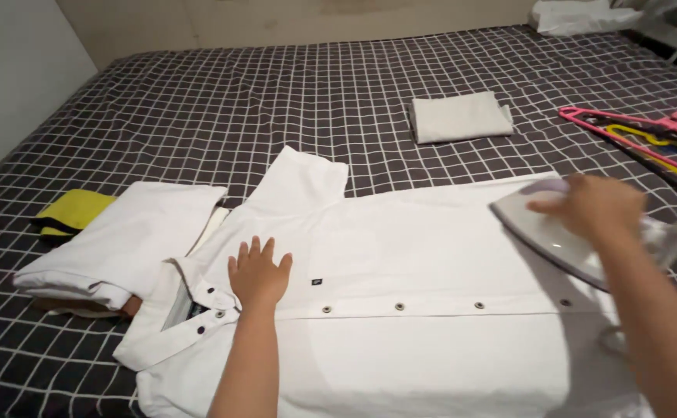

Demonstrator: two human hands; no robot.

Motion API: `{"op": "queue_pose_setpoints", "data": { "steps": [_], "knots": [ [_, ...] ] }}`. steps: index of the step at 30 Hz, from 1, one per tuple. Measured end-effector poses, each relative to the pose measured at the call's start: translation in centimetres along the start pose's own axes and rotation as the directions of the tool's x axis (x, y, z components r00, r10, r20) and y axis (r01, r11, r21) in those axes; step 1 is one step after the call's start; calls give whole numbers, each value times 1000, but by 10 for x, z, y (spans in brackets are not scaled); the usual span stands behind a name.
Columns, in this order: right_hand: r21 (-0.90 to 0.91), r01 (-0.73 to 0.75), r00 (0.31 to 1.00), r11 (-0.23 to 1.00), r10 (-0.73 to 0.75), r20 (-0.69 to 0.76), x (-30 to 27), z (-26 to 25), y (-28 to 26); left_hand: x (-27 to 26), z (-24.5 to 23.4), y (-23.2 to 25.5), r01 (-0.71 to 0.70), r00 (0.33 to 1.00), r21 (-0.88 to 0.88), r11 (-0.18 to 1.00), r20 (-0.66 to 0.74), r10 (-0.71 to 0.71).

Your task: Ironing and folding a white button-down shirt on a bed.

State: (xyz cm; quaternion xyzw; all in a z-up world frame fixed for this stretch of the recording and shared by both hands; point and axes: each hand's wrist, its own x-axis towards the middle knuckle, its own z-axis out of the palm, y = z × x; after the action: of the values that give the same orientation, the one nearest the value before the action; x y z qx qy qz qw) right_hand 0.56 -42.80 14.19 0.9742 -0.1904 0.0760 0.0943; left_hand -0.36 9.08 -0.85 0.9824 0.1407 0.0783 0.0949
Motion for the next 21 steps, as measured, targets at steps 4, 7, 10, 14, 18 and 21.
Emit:
{"op": "queue_pose_setpoints", "data": {
  "steps": [4,7,10,14,18,21],
  "knots": [
    [-61,6,1000,998,-7,-8,6,1,23,2,-14,-19,21,1000,47,999,5,-21],
    [-79,0,998,997,5,67,2,-9,23,1,-13,-30,40,999,60,997,-28,-39],
    [-119,27,985,993,-6,173,2,-13,18,0,-17,-28,22,997,83,996,-74,-16],
    [-124,110,974,986,-82,211,3,-5,13,-2,-9,-26,37,997,77,996,-69,-31],
    [-123,195,956,973,-160,247,-12,-15,-19,-1,-4,-27,25,996,90,996,-89,-18],
    [-67,294,936,954,-273,223,-26,-21,-44,-1,-5,-26,20,996,104,994,-87,-11]
  ]
}}
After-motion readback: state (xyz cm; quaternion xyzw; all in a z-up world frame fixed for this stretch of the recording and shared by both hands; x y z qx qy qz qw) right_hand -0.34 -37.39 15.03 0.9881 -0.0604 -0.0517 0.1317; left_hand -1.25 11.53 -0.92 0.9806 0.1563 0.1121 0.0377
